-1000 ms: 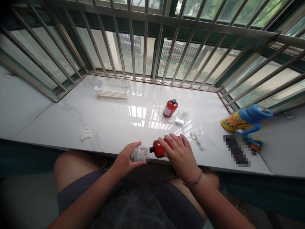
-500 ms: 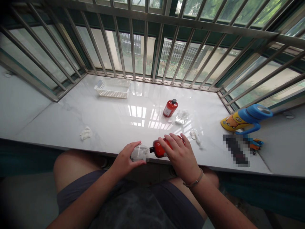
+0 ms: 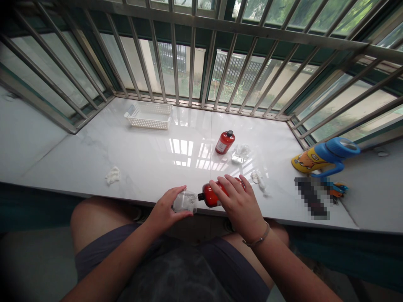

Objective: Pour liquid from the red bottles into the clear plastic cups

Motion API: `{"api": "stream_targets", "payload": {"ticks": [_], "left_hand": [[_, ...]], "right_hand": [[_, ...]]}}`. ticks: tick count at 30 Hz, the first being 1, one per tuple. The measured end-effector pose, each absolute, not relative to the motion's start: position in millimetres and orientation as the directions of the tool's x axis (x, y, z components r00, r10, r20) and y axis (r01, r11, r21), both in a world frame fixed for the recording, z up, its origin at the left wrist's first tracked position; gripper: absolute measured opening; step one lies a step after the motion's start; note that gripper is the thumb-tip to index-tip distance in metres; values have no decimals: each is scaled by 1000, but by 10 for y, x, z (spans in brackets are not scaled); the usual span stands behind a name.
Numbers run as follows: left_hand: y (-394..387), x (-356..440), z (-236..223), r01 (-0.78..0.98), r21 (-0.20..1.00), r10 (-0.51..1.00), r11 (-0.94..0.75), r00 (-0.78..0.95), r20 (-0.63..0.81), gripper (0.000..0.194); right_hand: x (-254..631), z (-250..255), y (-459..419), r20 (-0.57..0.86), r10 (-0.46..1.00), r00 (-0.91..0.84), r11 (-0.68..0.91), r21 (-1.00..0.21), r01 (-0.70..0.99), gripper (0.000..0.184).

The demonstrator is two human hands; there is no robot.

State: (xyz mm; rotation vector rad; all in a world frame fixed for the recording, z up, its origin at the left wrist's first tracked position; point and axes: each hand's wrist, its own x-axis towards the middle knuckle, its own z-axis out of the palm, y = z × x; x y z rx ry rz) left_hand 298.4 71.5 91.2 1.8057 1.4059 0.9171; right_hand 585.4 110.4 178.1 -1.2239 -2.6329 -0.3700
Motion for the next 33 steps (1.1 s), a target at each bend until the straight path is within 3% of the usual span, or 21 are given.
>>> {"api": "stream_targets", "payload": {"ticks": [33], "left_hand": [[721,2977,900,508,837,975,-205,177,131,88]], "right_hand": [[5850,1904,1133,327,686,-650,634,171,754,49]]}}
